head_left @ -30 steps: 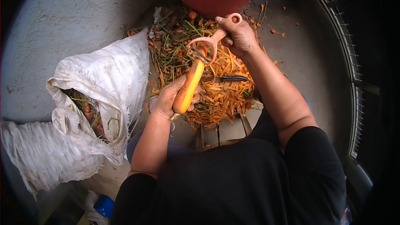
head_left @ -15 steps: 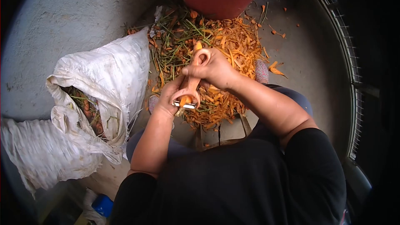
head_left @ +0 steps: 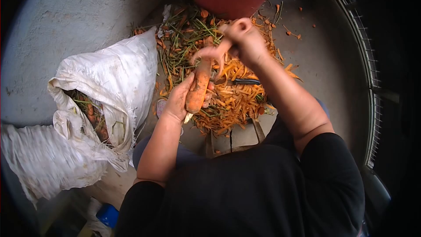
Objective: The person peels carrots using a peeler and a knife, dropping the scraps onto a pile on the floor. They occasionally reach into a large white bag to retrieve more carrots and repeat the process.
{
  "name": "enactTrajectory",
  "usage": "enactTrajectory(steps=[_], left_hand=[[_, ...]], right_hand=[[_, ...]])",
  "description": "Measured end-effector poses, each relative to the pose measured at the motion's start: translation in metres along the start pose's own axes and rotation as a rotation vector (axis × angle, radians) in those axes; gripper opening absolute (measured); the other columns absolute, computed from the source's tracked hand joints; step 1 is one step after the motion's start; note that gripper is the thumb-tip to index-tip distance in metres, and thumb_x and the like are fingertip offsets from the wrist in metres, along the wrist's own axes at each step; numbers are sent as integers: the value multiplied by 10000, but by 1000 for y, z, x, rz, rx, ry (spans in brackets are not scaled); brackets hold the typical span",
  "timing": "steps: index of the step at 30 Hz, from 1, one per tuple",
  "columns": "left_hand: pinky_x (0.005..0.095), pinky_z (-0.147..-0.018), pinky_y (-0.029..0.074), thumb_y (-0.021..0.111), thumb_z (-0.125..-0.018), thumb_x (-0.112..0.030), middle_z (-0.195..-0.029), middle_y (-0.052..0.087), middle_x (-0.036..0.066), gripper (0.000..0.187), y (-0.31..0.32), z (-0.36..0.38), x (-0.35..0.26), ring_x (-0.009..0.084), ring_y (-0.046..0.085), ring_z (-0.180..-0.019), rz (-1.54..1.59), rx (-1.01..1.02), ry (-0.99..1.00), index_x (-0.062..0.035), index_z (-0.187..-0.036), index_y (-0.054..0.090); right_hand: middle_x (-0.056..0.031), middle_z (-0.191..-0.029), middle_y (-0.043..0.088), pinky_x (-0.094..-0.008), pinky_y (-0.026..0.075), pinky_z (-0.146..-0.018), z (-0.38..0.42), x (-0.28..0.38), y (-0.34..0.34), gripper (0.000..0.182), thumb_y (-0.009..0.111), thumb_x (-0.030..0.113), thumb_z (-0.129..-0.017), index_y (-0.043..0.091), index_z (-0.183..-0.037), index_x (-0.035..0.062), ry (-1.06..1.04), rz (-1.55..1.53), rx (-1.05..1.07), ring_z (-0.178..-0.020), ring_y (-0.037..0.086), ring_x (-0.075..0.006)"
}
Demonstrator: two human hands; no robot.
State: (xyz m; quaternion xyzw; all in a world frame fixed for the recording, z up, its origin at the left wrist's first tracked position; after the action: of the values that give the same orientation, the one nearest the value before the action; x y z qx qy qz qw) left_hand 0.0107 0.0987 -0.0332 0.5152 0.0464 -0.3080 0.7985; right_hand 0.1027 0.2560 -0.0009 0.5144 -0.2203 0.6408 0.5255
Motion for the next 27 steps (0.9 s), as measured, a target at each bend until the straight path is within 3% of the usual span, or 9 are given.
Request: enactTrajectory(steps=[2,5,10,13,17,18,20,23,27], left_hand=[[305,-602,524,452,-887,-254,-880,569,127,378,-16,-2,-4,209,590,-737,-284,-31,97,36,-1130,447],[341,-545,481,389,-891,-280,-859,545,159,387,-30,-2,11,225,567,-778,-1,-228,-55,71,-1036,470],[245,-490,419,365,-907,-365,-784,497,78,343,-12,12,16,148,472,-654,-70,-123,-194,-89,-1082,471],[301,-488,443,412,-901,-343,-765,547,105,320,-1,13,13,184,541,-643,-75,-43,-194,-52,-1004,496],[242,-482,427,373,-910,-349,-758,473,82,303,-8,4,14,146,461,-643,53,-116,-203,-95,-1045,468],[268,-499,462,369,-910,-321,-807,494,109,328,-10,2,15,171,499,-685,173,-58,-177,-46,-1063,461],[297,-527,491,378,-902,-290,-840,515,135,347,-31,1,5,200,530,-715,-252,-14,-32,6,-1069,453],[348,-571,532,407,-876,-235,-847,559,176,362,-19,-2,6,255,582,-723,28,-71,-29,73,-1059,459],[336,-593,544,412,-887,-247,-853,582,150,347,-34,-5,12,227,605,-732,90,-182,-5,48,-1057,481]], right_hand=[[-24,-564,518,-197,342,-315,30,-12,48,237,706,141,-710,479,-682,79,39,76,313,-392,458,-69],[-54,-544,551,-203,391,-326,47,-20,68,268,719,168,-705,481,-643,61,84,104,499,-396,505,-85],[-53,-594,551,-210,354,-325,-23,-2,-27,263,698,184,-722,479,-777,51,-63,17,-37,-397,468,-79],[-56,-599,520,-221,361,-340,-46,12,-103,256,695,161,-726,469,-771,47,-245,-76,-431,-396,443,-90],[-52,-609,523,-204,366,-345,-24,13,-49,283,706,171,-720,463,-800,48,-175,-144,-223,-423,467,-89],[-48,-599,529,-202,370,-346,-7,14,-18,279,712,173,-716,467,-774,52,-128,-91,-120,-420,474,-86],[-41,-568,537,-202,374,-341,27,2,34,272,720,173,-709,473,-707,58,4,-17,149,-404,481,-82],[-39,-566,538,-201,338,-324,49,-28,73,215,678,94,-738,479,-659,66,64,40,496,-406,471,-74],[-63,-550,538,-200,301,-310,24,-46,50,218,679,97,-742,482,-658,54,205,-135,393,-342,409,-84]])
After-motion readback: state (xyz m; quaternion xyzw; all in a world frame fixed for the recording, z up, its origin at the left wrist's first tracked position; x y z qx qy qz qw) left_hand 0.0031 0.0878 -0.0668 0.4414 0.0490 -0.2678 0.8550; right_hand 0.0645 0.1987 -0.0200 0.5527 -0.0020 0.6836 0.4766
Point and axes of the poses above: each hand's wrist, its own z-axis away from the middle knuckle, its own y-axis out of the palm, x = y × z, the point moved 8 cm from there along -z, towards the middle knuckle
